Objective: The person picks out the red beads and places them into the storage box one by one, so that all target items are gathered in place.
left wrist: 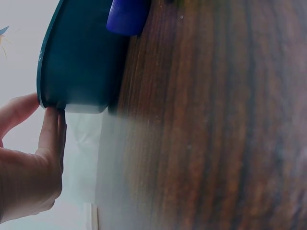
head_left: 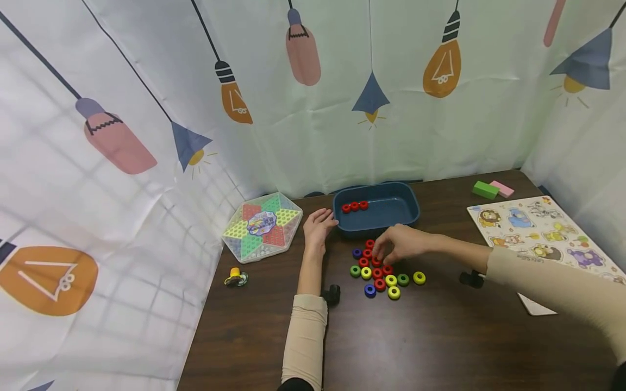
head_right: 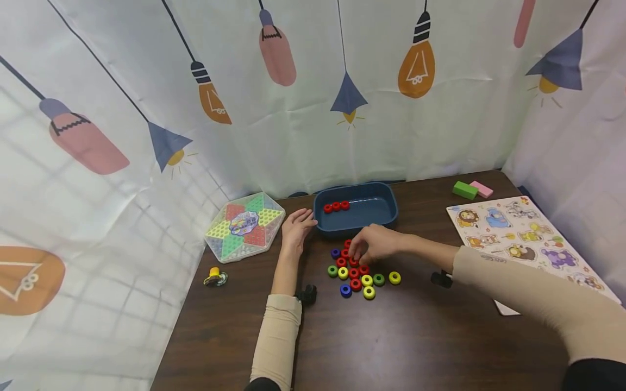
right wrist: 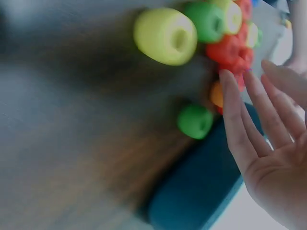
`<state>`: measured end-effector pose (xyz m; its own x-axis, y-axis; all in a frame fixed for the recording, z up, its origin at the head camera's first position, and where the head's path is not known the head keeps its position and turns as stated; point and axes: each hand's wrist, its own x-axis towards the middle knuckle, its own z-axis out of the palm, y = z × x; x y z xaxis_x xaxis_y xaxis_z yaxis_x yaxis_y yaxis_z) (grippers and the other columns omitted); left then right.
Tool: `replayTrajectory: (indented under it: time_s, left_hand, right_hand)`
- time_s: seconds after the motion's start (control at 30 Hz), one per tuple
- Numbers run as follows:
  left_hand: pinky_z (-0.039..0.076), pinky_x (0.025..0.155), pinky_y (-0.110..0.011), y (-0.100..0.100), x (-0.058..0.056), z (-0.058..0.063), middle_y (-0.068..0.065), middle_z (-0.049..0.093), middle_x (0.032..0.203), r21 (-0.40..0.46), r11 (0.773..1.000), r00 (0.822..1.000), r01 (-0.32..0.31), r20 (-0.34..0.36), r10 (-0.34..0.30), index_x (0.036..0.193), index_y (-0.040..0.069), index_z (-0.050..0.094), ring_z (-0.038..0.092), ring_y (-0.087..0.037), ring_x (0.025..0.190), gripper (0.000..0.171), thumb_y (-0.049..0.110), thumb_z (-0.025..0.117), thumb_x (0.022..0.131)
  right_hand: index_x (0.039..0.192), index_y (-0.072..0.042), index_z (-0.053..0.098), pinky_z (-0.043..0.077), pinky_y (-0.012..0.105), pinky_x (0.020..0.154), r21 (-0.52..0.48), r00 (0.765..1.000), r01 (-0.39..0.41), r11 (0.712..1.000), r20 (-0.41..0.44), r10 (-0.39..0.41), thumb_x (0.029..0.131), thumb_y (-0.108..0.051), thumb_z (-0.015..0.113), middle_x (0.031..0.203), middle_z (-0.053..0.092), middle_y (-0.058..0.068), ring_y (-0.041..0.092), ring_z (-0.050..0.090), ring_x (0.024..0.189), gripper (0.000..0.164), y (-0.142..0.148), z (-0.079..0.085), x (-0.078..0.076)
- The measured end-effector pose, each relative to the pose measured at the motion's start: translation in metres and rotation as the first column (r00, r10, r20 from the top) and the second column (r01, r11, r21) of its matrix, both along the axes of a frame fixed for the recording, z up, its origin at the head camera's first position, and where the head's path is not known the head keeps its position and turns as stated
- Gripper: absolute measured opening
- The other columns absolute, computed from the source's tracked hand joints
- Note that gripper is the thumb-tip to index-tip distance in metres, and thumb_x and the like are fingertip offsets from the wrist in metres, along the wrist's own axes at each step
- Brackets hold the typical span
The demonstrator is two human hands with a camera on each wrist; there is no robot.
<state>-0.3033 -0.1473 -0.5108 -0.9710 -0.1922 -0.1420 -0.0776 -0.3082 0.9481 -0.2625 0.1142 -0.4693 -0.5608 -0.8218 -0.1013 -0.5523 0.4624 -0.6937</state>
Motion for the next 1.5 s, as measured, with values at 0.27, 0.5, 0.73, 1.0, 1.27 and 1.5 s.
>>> replayTrajectory:
  time_s: [0.27,0.5,0.73,1.0,1.27,1.5]
  left_hand:
    - [0.056,0.084,-0.03,-0.001,-0.001,0.0,-0.02,0.061,0.128,0.004,1.0,1.0,-0.009,-0.011,0.009,0.125,0.001,0.056,0.063,-0.023,0.115,0.056,-0.018,0.07,0.074]
    - [0.057,0.083,-0.03,-0.004,-0.001,0.0,-0.019,0.062,0.127,0.007,1.0,1.0,-0.015,-0.006,0.015,0.125,0.001,0.056,0.063,-0.024,0.115,0.057,-0.017,0.071,0.073]
    - [0.056,0.084,-0.03,-0.005,-0.002,0.0,-0.02,0.061,0.129,0.003,1.0,1.0,-0.006,-0.014,0.006,0.126,0.002,0.056,0.062,-0.024,0.116,0.057,-0.016,0.072,0.074]
    - [0.055,0.086,-0.031,-0.005,0.001,-0.001,-0.021,0.058,0.133,0.0,1.0,1.0,0.017,-0.006,-0.017,0.134,-0.004,0.049,0.061,-0.024,0.118,0.062,-0.016,0.07,0.077]
    - [0.056,0.085,-0.03,-0.004,0.001,-0.002,-0.02,0.059,0.132,-0.007,1.0,1.0,0.004,-0.002,-0.004,0.129,0.0,0.054,0.062,-0.023,0.118,0.058,-0.016,0.07,0.075]
    - [0.056,0.085,-0.029,-0.002,0.002,-0.002,-0.022,0.058,0.133,-0.001,1.0,1.0,0.018,-0.003,-0.018,0.129,0.0,0.053,0.061,-0.025,0.119,0.059,-0.016,0.071,0.075]
  right_hand:
    - [0.107,-0.02,0.075,0.055,0.024,0.062,-0.011,0.997,-0.072,0.997,0.011,0.072,0.081,-0.012,0.08,0.104,0.073,-0.006,0.012,0.066,0.068,0.028,0.008,-0.024,0.006]
    - [0.112,-0.02,0.074,0.058,0.027,0.067,-0.033,0.991,-0.054,0.998,0.124,0.057,0.08,-0.007,0.079,0.106,0.073,-0.006,0.015,0.068,0.09,0.035,0.003,-0.031,0.004]
    - [0.109,-0.013,0.074,0.06,0.038,0.064,-0.067,0.948,0.037,0.997,0.317,-0.014,0.082,0.0,0.075,0.102,0.073,0.005,0.025,0.072,0.077,0.03,0.001,-0.023,-0.001]
    - [0.115,-0.008,0.072,0.059,0.048,0.069,-0.079,0.936,0.108,0.991,0.344,-0.074,0.088,-0.001,0.07,0.11,0.071,0.016,0.033,0.072,0.077,0.028,-0.002,0.018,-0.034]
    - [0.117,-0.004,0.069,0.057,0.053,0.076,-0.084,0.936,0.291,0.953,0.232,-0.265,0.091,-0.002,0.066,0.113,0.07,0.018,0.037,0.071,0.084,0.026,-0.003,0.035,-0.103]
    - [0.116,0.0,0.068,0.058,0.047,0.075,-0.033,0.889,0.428,0.903,0.192,-0.415,0.092,0.003,0.059,0.113,0.068,0.02,0.032,0.072,0.083,0.026,-0.007,0.008,-0.141]
